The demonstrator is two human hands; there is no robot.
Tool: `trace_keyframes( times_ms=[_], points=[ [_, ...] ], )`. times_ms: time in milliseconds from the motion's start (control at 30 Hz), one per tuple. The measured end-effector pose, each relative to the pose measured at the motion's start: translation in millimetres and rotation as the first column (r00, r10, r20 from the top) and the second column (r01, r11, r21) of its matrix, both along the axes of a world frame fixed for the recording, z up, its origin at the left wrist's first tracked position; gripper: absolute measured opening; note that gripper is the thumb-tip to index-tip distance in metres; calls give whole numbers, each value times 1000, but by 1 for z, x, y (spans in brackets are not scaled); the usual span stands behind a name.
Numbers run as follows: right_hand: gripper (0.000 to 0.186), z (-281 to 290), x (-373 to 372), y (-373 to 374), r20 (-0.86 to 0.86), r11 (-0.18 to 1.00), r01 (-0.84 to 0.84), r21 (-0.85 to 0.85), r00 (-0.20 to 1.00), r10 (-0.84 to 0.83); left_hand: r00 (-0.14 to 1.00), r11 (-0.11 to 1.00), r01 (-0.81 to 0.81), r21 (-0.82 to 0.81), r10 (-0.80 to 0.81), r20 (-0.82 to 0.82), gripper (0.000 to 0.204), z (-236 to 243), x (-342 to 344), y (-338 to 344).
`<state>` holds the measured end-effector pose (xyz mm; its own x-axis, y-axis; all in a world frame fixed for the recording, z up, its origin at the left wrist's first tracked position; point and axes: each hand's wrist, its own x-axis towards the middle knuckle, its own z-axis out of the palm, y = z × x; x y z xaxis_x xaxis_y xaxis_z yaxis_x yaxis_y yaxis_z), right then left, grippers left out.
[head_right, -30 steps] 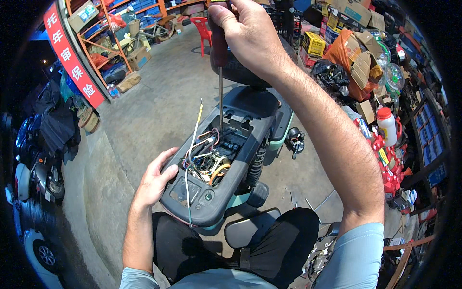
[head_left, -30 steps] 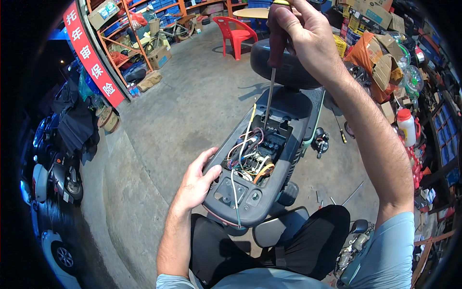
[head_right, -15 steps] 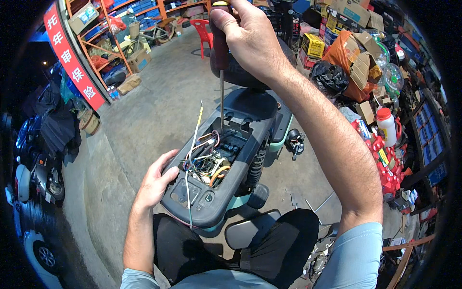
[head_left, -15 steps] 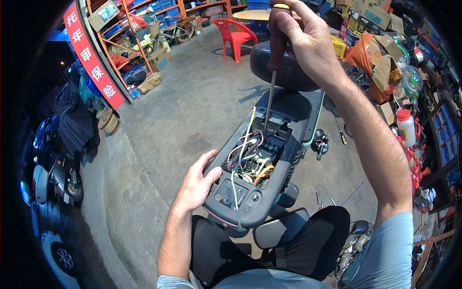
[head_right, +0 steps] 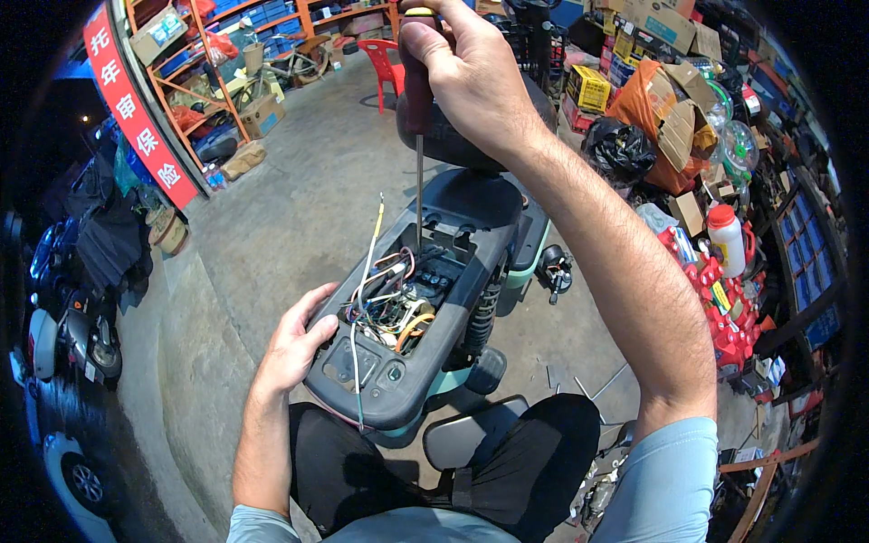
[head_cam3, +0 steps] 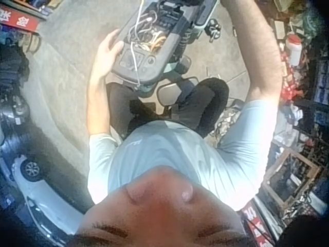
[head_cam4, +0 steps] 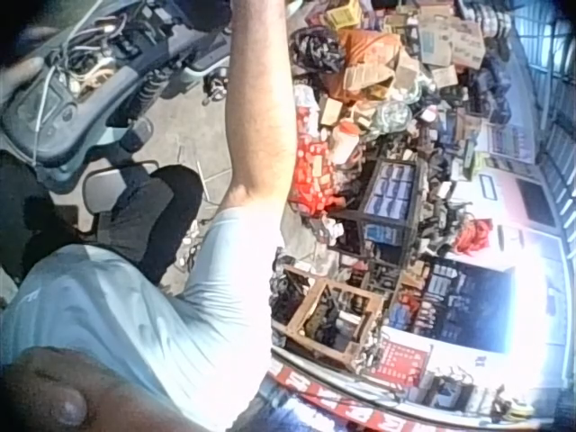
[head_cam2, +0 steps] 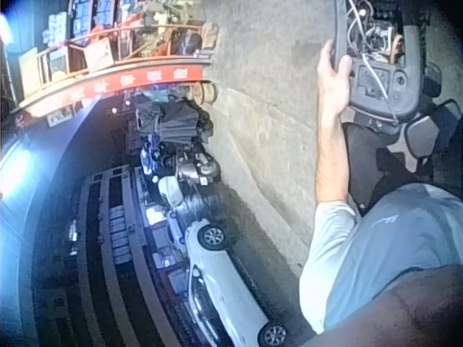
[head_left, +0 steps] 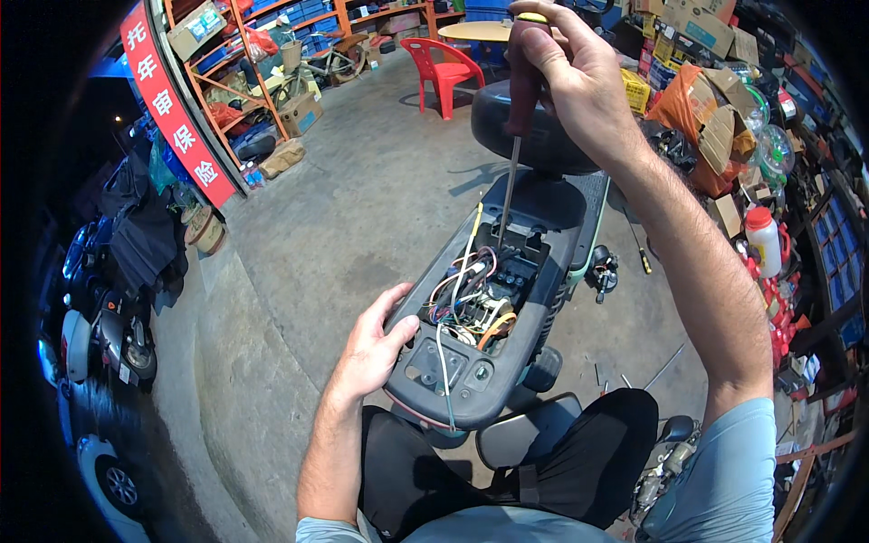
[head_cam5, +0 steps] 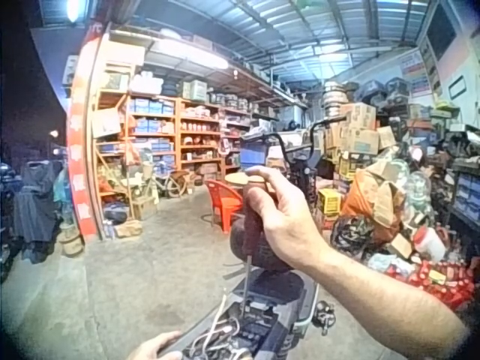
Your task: Repairing and connecting wiring under the seat of an electric scooter using a screwdriver.
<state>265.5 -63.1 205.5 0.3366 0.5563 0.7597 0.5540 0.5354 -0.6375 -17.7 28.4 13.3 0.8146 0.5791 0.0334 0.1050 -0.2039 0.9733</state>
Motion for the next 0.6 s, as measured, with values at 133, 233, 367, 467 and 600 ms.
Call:
trace_keyframes(
  times_ms=[133, 233, 367, 467, 600],
  points=[
    [21, -2, 6, -2, -57, 999, -23, -32, 998, 21, 999, 988, -6, 156, 11, -34, 53, 5, 2, 0],
    [29, -10, 14, -3, 149, 992, 120, -37, 982, -113, 989, 908, -102, 406, 137, -57, 51, 32, 11, -15],
    [28, -11, 16, 0, 129, 997, 71, -29, 989, -66, 993, 814, -115, 569, 74, 96, 44, 64, 33, -39],
    [25, -14, 17, 4, 79, 991, 130, 16, 988, -131, 992, 749, -114, 653, 47, 120, 37, 68, 47, -46],
    [24, -15, 23, 7, 107, 982, 175, 69, 977, -182, 997, 750, -76, 657, 46, 63, 18, 59, 55, -44]
  ],
)
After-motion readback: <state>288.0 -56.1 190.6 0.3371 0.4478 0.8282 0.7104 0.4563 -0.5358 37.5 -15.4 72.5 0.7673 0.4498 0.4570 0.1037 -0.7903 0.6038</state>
